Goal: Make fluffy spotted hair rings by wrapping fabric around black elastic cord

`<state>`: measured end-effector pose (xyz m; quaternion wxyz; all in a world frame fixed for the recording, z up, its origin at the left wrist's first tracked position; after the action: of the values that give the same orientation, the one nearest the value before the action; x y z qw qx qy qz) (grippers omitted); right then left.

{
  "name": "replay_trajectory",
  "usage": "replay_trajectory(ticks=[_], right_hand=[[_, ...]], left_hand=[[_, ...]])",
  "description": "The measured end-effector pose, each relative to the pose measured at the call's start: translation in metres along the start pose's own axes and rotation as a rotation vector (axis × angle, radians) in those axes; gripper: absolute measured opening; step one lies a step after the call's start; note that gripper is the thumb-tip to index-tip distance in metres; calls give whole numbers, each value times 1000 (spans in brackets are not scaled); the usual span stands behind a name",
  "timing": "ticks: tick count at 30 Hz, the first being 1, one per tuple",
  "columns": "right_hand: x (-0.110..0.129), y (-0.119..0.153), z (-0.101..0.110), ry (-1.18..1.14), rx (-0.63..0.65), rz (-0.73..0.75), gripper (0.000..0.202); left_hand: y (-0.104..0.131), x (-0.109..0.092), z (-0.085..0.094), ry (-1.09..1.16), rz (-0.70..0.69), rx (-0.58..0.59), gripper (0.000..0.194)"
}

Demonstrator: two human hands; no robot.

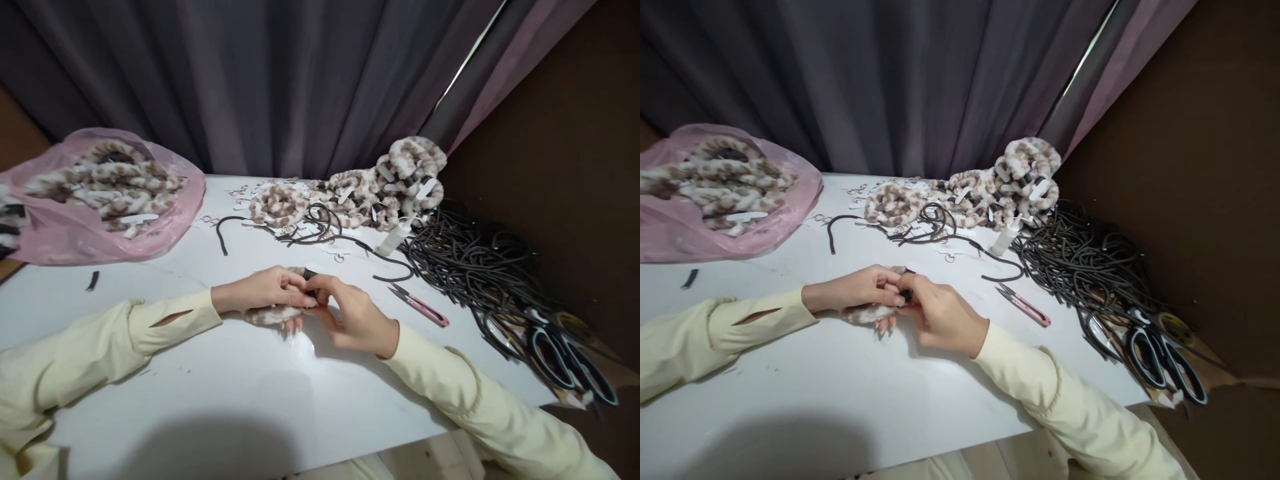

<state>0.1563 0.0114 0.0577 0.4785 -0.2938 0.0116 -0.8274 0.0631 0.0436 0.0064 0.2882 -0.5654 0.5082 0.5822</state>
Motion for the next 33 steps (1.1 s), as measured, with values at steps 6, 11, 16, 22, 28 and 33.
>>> replay_trajectory(ticks=[6, 11, 16, 22, 28, 33], right_hand=[[-2, -2, -9, -1, 115, 32, 45], [-9, -4, 4, -131, 49, 15, 31], [-20, -7, 15, -159, 57, -203, 14], [-36, -4, -10, -501, 267, -487, 30], [-40, -1, -22, -581, 301, -535, 29], [-30, -8, -11, -282, 225, -376, 22]], left_hand=[[-2, 2, -6, -29, -1, -92, 30], [0, -1, 0, -91, -63, -227, 31], [4, 0, 8, 5, -134, -346, 29], [7, -2, 11, -107, -151, -425, 28], [8, -1, 9, -167, -113, -458, 30], [7, 0, 9, -115, -90, -447, 32]])
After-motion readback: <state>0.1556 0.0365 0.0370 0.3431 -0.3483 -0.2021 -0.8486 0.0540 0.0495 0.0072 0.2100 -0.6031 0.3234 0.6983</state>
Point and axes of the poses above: each hand's wrist, its own y-axis away from the middle knuckle, its own z-axis out of the back of the hand, x = y × z, the point moved 7 cm from there along -y, towards the middle knuckle, and after that the axes turned 15 degrees about x, right-handed, at the moved point
